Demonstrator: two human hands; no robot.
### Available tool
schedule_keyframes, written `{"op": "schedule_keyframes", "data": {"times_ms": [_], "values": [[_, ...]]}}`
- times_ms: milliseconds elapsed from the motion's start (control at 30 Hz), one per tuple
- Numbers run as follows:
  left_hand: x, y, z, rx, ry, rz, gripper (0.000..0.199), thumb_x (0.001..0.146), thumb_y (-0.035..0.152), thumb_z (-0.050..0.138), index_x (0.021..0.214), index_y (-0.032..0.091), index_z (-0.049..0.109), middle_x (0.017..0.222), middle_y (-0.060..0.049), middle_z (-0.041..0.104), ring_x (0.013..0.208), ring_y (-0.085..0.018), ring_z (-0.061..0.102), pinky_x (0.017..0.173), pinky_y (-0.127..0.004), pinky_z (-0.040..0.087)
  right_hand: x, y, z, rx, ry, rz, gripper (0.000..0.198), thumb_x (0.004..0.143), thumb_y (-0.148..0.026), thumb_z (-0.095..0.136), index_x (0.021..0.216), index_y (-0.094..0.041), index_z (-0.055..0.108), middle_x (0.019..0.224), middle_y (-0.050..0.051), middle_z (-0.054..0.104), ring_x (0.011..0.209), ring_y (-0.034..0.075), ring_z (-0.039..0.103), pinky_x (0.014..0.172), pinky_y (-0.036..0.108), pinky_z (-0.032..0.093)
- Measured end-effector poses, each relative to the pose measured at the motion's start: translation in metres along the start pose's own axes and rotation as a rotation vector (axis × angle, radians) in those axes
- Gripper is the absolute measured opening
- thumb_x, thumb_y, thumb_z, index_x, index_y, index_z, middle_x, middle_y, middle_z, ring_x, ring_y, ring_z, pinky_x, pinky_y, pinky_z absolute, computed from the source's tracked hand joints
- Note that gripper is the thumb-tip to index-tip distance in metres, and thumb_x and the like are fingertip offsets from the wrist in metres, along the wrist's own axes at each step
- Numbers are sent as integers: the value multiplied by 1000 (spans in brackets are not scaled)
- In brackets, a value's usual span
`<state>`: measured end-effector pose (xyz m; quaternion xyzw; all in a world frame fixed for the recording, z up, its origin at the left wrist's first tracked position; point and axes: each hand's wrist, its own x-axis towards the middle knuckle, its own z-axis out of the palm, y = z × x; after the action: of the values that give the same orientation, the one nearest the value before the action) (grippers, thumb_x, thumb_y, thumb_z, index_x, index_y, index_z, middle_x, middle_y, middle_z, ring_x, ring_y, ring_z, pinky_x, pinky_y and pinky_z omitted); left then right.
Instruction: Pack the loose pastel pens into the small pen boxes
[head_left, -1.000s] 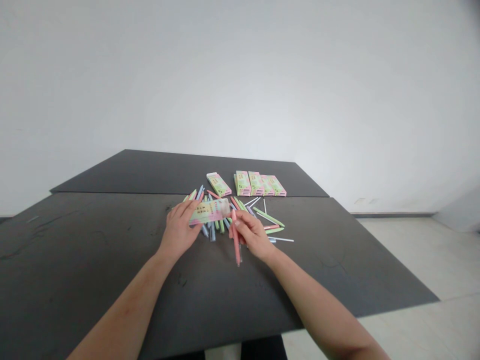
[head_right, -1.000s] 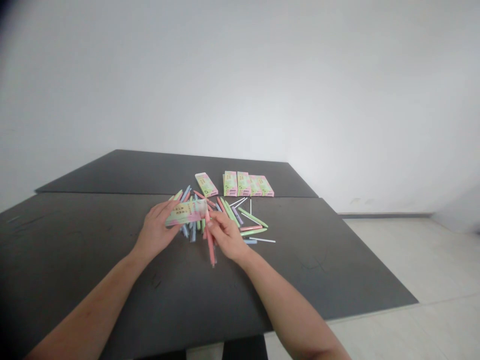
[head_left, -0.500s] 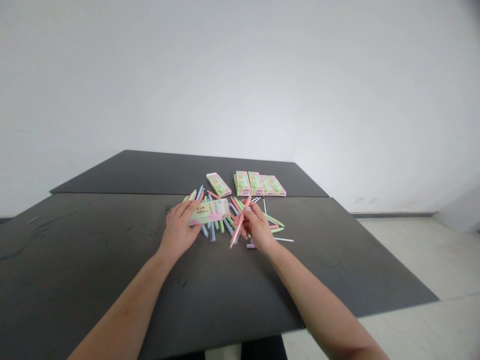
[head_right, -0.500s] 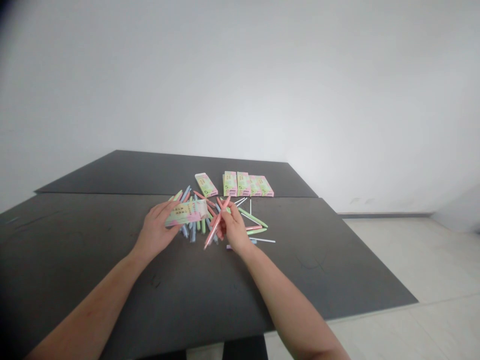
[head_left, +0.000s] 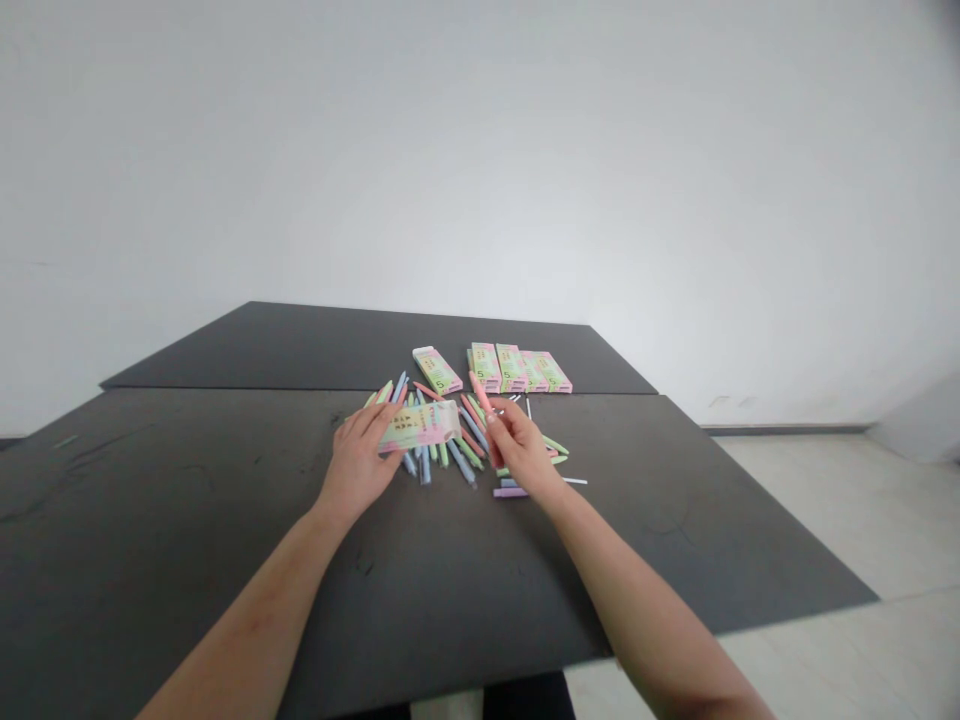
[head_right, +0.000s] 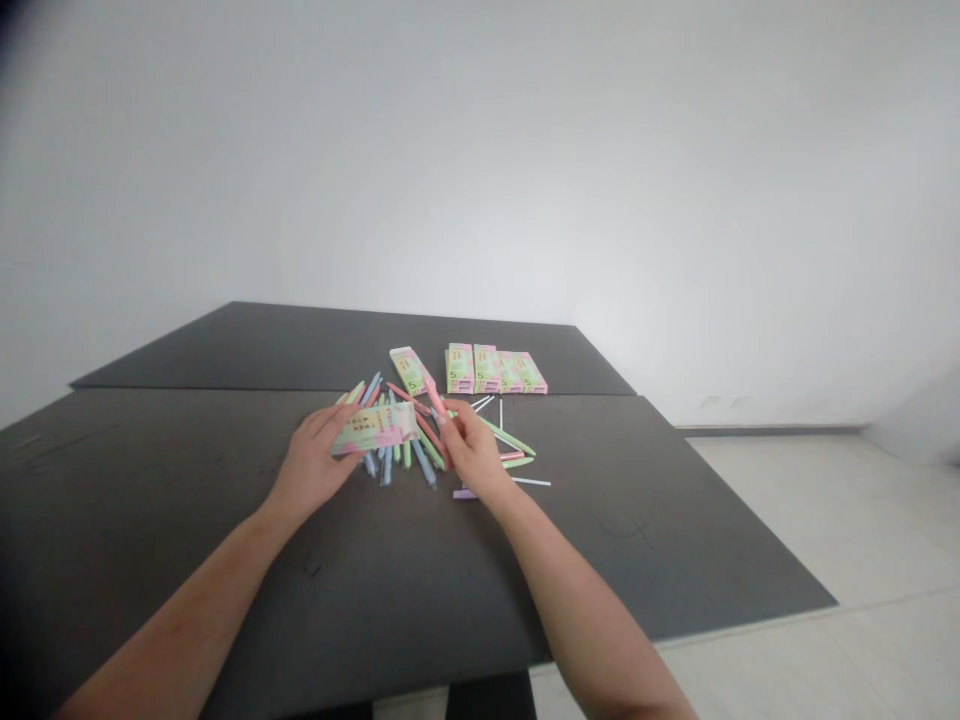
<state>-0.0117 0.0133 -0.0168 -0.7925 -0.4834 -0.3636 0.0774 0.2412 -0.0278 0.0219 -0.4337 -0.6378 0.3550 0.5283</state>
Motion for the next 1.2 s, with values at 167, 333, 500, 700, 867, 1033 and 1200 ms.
{"op": "schedule_keyframes", "data": {"times_ms": [167,333,500,700,867,1033,1200], "values": [[-1,-2,1,2,6,9,53,78,23,59,130,21,49,129,-11,56,121,-29,50,104,-46,39,-1,-12,-13,-433,-45,-202,29,92,-27,47,111,-21,68,77,1,66,64,14,56,59,24,41],[-1,-3,2,6,-1,2,54,77,21,59,130,21,49,129,-11,56,121,-30,50,103,-48,40,-2,-20,-20,-722,-55,-205,26,83,-20,53,104,-20,69,81,3,71,68,16,62,63,25,42],[-2,-5,2,11,10,1,56,77,22,59,132,22,48,129,-11,56,120,-30,50,103,-48,40,-2,-21,-25,-833,-20,-148,21,81,-24,58,99,-21,68,81,3,72,75,19,66,67,26,45],[-3,-4,2,20,-2,21,52,78,22,58,130,21,50,130,-11,56,121,-29,50,103,-47,39,-1,-22,-22,-865,-29,-253,16,86,-26,57,95,-23,69,88,4,70,78,18,65,70,26,47],[-3,0,1,53,-37,46,53,78,20,55,130,20,51,132,-12,55,124,-30,48,104,-46,37,-1,-17,-14,-787,-47,-364,18,89,-23,55,100,-22,69,97,5,68,88,18,64,78,28,49],[-3,4,-1,41,-72,52,53,77,19,54,130,20,51,134,-11,54,126,-29,47,105,-45,36,0,-13,-11,-690,-120,-452,23,86,-13,53,104,-20,67,100,8,64,94,20,61,83,32,50],[-3,6,-2,26,-82,66,52,78,20,54,129,20,52,134,-10,54,126,-29,47,106,-45,35,1,-6,-8,-604,-149,-493,25,86,-10,53,108,-19,62,104,9,61,102,21,59,88,34,50]]}}
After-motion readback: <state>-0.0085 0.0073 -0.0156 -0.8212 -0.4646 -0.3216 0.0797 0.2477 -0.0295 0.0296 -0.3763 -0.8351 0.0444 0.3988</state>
